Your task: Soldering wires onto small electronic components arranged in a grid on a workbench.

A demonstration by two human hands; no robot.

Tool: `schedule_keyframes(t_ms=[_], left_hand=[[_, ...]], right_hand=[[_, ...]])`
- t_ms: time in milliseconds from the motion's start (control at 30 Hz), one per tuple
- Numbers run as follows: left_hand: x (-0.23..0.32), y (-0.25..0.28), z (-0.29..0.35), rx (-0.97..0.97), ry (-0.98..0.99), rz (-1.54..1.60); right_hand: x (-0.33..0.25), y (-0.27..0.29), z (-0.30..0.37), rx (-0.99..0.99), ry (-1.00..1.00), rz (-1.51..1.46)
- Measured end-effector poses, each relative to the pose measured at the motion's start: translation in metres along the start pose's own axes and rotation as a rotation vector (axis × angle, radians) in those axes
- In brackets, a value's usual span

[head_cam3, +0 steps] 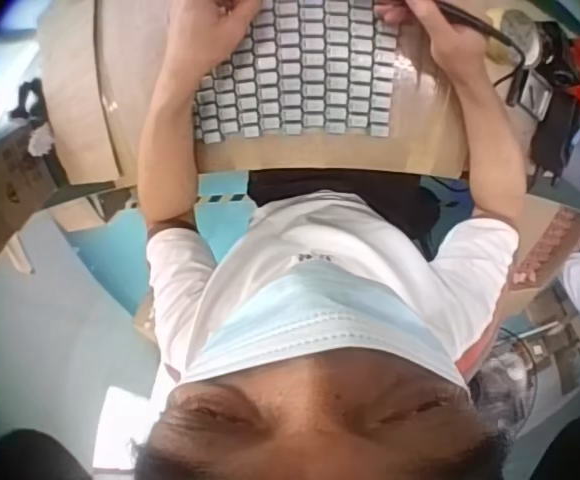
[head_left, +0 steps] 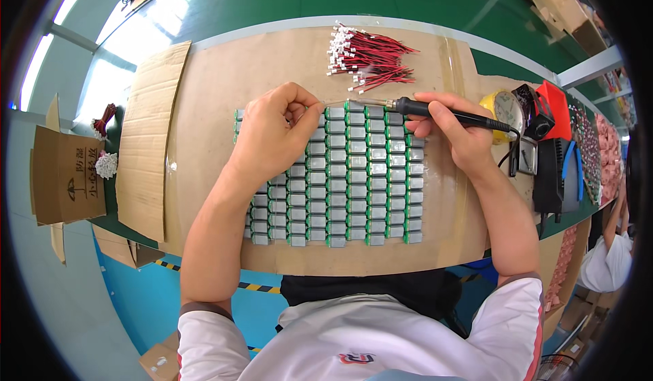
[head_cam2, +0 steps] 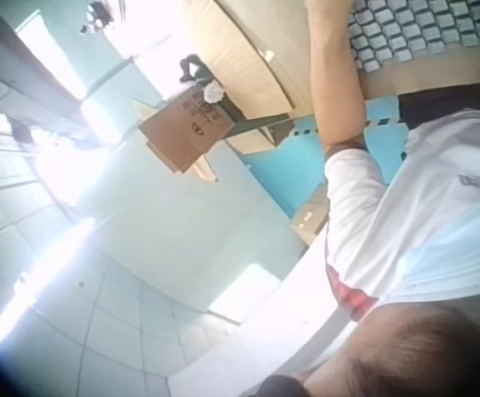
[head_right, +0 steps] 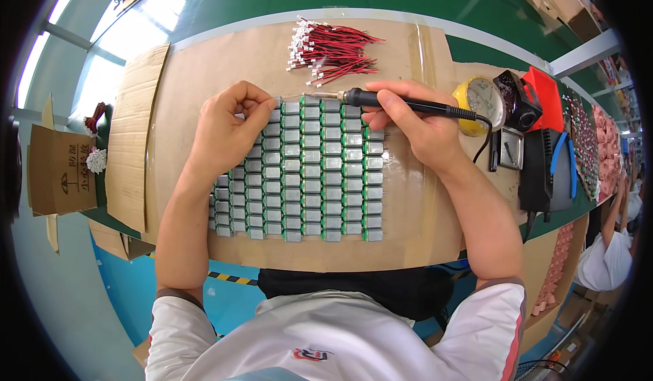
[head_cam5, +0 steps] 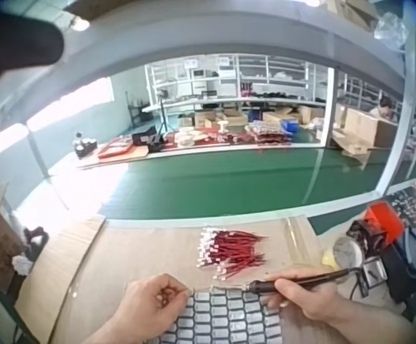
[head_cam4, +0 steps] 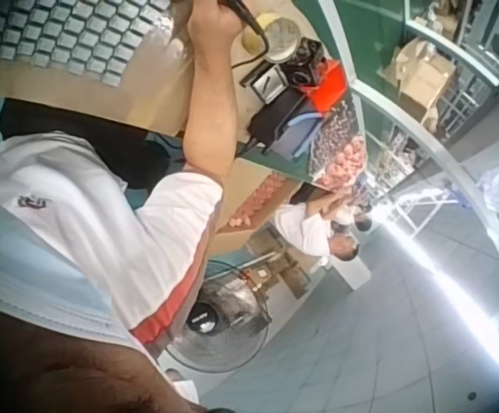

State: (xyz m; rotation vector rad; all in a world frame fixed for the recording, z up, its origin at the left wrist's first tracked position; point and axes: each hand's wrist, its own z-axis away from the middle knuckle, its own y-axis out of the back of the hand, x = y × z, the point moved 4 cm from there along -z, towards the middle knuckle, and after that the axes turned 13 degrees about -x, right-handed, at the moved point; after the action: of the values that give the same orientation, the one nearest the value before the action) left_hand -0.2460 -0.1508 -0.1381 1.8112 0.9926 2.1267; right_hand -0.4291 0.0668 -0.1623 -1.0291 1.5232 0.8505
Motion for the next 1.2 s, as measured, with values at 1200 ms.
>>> schedule_keyframes(t_ms=[1200], left_hand=[[0.0022, -0.0026, -0.0003, 0.017, -0.008, -0.051]], right_hand=[[0.0027, 0.0023, 0.0033, -0.008, 0.03, -0.012]])
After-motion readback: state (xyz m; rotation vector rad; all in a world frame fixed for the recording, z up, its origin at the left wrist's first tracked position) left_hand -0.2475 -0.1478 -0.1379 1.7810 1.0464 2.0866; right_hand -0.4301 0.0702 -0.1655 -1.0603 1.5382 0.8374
